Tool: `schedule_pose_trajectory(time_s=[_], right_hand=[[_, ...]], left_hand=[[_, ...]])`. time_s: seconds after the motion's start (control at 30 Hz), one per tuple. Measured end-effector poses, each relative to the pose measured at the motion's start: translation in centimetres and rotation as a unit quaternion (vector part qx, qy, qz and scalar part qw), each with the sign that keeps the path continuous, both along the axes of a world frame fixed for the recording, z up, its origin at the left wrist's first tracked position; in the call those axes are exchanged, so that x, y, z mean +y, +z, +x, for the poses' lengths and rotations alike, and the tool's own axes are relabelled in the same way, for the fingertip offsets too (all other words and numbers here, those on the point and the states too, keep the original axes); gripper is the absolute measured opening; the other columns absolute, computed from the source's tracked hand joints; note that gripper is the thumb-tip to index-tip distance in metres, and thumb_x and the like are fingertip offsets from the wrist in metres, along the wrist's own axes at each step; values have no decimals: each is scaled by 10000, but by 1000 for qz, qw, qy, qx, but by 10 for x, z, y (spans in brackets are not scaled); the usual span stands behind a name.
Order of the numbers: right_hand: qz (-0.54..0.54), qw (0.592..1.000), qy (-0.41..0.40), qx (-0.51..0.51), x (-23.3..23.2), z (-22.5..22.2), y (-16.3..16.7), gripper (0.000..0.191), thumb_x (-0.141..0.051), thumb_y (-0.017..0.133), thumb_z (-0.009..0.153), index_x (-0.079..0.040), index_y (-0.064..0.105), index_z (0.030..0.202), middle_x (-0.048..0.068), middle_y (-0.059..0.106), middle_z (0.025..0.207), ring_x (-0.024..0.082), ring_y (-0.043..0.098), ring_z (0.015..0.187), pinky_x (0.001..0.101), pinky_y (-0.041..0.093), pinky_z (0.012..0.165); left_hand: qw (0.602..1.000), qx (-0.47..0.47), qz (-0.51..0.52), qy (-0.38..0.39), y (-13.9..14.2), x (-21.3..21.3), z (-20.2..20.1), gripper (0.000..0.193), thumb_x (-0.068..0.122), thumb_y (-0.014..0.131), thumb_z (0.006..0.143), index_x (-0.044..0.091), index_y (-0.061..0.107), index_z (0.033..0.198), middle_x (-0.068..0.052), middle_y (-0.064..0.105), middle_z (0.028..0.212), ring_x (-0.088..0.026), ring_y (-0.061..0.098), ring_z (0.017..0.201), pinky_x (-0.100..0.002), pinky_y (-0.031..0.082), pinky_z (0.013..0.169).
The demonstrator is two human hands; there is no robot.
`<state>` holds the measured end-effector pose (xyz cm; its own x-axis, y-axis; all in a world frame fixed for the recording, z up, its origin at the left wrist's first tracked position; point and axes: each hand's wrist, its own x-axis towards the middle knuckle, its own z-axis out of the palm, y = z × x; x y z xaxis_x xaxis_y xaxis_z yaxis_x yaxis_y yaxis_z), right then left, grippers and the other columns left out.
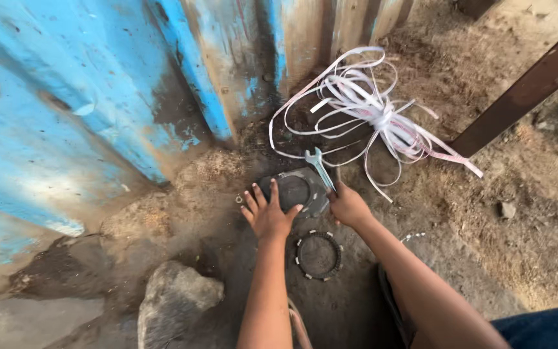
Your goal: The person repeatedly strikes a small, dark, circular metal object resting on the ground using a wrench as a makeshift hammer. The person holds the object steady with their left hand while striking it with the wrench in their right hand. A coiled white strap and a metal ring lie nearby on the dirt surface.
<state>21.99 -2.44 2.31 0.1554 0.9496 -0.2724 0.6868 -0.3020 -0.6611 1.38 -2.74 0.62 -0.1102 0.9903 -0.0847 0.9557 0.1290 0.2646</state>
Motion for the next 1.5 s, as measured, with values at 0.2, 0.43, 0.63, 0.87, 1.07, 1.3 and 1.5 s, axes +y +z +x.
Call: schedule_pose_trajectory(time_s=[0.2, 0.43, 0.63, 0.87, 1.07, 1.3, 1.5], right_hand=[[-24, 993, -11, 112, -6, 2, 15, 386, -237, 590, 1002, -80, 544, 1352, 124, 678, 737, 201, 636, 530, 402, 521, 530], [87, 971, -87, 206, 1, -20, -1, 276, -236, 567, 1025, -29, 617, 1201, 157, 693, 756, 211, 646, 558, 391, 509, 529], [116, 987, 100, -54, 19, -46, -28, 135, -130, 606, 914, -33, 696, 940, 188, 719, 786, 344, 719, 727, 443, 546, 679], [185, 954, -187, 141, 9, -51, -1, 392, -329, 467, 1083, 21, 621, 997, 259, 689, 798, 442, 698, 771, 545, 539, 724], [31, 998, 8, -58, 20, -48, -4, 490, -482, 474, 1009, -103, 765, 1114, 234, 745, 902, 414, 735, 886, 506, 549, 823], [-20, 987, 66, -146, 11, -58, 10, 535, -502, 477, 1025, -41, 751, 1014, 202, 718, 868, 393, 693, 854, 498, 535, 769], [116, 979, -75, 151, 12, -46, 59, 511, -416, 463, 1072, 34, 646, 913, 147, 637, 608, 269, 648, 494, 402, 502, 498]], left_hand=[[1000, -16, -16, 18, -3, 0, -3, 925, 778, 616, 833, 438, 234, 1604, -117, 29, 1735, -427, -8, 1572, -630, 78, 1211], [994, -79, -64, 40, 0, -3, -3, 1052, 786, 652, 788, 447, 125, 1634, -130, -121, 1721, -435, -65, 1567, -635, 55, 1215], [991, -72, -98, 49, -2, 1, -3, 1083, 809, 659, 760, 456, 104, 1620, -112, -184, 1717, -424, -137, 1570, -626, 26, 1226], [990, -94, -91, 52, -3, 4, -2, 1077, 799, 629, 793, 456, 61, 1641, -122, -177, 1719, -441, -133, 1567, -647, 25, 1219], [988, -109, -97, 42, -6, 1, 0, 1078, 804, 623, 801, 458, 44, 1641, -123, -149, 1729, -446, -103, 1570, -651, 27, 1225], [988, -87, -119, 53, -4, 3, 1, 1093, 784, 657, 795, 459, 42, 1638, -118, -140, 1724, -432, -106, 1575, -635, 31, 1236], [988, -127, -73, 39, -4, -9, -2, 1077, 736, 747, 769, 449, 145, 1614, -109, -146, 1743, -417, -132, 1585, -631, -6, 1236]])
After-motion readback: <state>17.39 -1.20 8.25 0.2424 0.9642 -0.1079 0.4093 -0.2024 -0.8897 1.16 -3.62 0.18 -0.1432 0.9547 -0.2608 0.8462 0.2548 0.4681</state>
